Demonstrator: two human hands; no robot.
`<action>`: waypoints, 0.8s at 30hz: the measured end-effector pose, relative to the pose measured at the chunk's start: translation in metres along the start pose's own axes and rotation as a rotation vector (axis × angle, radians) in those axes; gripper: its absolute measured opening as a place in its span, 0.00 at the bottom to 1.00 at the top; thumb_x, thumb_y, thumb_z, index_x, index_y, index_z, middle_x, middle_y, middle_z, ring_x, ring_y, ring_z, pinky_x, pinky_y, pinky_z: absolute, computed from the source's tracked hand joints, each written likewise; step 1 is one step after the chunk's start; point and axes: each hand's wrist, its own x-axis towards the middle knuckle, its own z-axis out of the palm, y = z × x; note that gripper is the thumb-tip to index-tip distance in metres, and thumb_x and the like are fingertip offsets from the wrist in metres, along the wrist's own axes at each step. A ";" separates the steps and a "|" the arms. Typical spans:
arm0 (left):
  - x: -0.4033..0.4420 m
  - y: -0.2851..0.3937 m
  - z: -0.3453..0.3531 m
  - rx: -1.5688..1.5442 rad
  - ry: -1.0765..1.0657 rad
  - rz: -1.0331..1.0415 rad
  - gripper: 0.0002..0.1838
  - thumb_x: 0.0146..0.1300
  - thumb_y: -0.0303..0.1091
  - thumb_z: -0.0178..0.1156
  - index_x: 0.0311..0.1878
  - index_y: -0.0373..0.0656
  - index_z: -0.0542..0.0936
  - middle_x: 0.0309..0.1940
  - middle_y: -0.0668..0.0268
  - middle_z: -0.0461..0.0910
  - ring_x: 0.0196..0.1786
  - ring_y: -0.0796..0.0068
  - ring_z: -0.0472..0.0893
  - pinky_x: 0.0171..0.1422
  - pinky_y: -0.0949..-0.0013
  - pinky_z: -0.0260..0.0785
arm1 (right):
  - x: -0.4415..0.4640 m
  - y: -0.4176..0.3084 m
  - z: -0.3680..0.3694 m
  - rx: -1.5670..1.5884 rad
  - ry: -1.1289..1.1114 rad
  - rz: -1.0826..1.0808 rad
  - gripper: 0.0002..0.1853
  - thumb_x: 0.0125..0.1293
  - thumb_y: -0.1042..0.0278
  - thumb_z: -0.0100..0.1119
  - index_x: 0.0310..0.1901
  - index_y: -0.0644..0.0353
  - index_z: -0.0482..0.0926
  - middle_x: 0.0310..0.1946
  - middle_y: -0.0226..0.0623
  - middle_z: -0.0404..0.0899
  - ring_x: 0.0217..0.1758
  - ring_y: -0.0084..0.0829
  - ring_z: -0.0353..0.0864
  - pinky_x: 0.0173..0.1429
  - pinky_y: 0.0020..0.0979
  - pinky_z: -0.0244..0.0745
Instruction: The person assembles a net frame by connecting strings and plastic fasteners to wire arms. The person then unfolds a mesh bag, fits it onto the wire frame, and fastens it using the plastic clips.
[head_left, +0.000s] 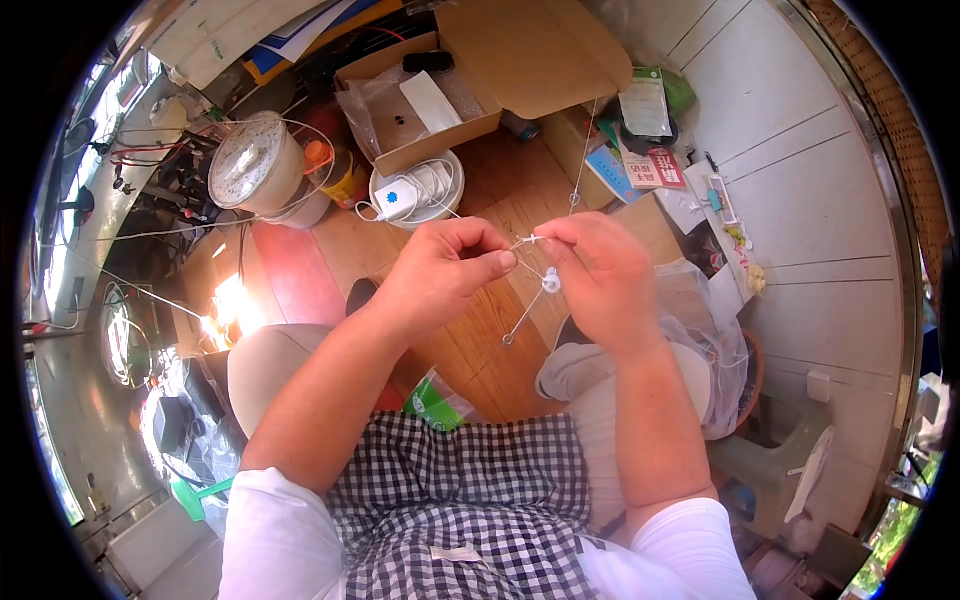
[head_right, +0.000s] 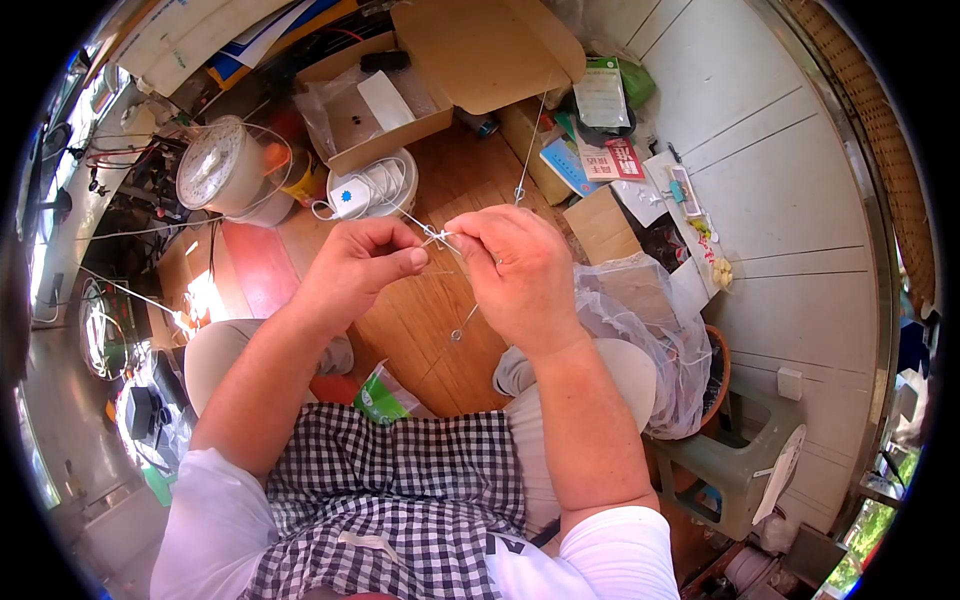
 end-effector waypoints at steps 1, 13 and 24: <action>0.000 0.000 0.000 -0.002 -0.003 -0.001 0.05 0.66 0.29 0.67 0.37 0.37 0.83 0.32 0.73 0.81 0.37 0.85 0.76 0.43 0.78 0.68 | 0.000 0.001 0.000 -0.003 0.001 -0.003 0.04 0.63 0.75 0.67 0.39 0.60 0.85 0.35 0.37 0.85 0.38 0.40 0.83 0.44 0.37 0.77; 0.000 0.002 -0.002 0.008 -0.017 -0.001 0.05 0.66 0.29 0.67 0.38 0.37 0.83 0.33 0.72 0.82 0.39 0.84 0.77 0.46 0.77 0.69 | -0.001 0.004 0.002 -0.011 0.017 -0.003 0.03 0.63 0.72 0.67 0.38 0.58 0.84 0.34 0.35 0.85 0.38 0.39 0.83 0.45 0.38 0.75; 0.001 -0.001 -0.003 -0.006 -0.026 -0.014 0.06 0.67 0.30 0.66 0.37 0.37 0.83 0.33 0.72 0.81 0.40 0.83 0.78 0.48 0.76 0.70 | 0.001 0.004 0.000 -0.012 0.011 -0.014 0.04 0.63 0.72 0.67 0.38 0.58 0.84 0.35 0.35 0.85 0.39 0.39 0.84 0.45 0.37 0.75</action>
